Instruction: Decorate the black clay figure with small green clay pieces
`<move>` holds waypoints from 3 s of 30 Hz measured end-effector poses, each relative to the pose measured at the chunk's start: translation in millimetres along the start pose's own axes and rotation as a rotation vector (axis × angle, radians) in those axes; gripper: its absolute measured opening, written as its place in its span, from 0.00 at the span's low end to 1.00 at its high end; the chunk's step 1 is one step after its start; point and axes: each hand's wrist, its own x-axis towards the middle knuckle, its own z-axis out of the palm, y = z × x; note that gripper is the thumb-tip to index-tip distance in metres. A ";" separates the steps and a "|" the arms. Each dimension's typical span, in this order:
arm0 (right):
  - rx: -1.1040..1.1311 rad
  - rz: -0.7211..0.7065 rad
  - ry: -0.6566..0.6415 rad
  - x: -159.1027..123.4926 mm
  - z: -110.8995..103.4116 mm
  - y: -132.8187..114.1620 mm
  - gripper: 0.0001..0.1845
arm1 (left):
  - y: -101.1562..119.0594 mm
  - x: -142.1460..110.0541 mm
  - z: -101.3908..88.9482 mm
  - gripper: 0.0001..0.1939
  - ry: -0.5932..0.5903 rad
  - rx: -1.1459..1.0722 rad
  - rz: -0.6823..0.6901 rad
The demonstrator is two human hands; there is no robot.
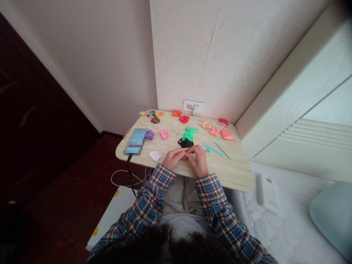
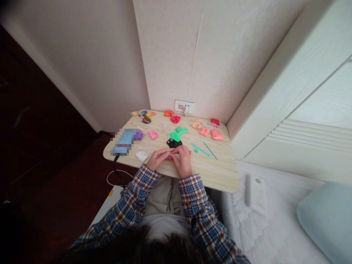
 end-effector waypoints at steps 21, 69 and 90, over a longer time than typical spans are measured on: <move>0.035 0.100 -0.100 1.3 -3.4 -7.2 0.09 | -0.7 -3.3 3.7 0.29 0.232 0.249 0.098; 0.067 0.034 -0.205 7.0 -20.0 -19.3 0.15 | 23.2 -0.1 0.8 0.12 0.340 -0.193 -0.332; 0.223 0.121 -0.158 2.9 -29.0 -20.9 0.14 | 29.6 6.8 -1.9 0.04 0.159 -0.059 -0.222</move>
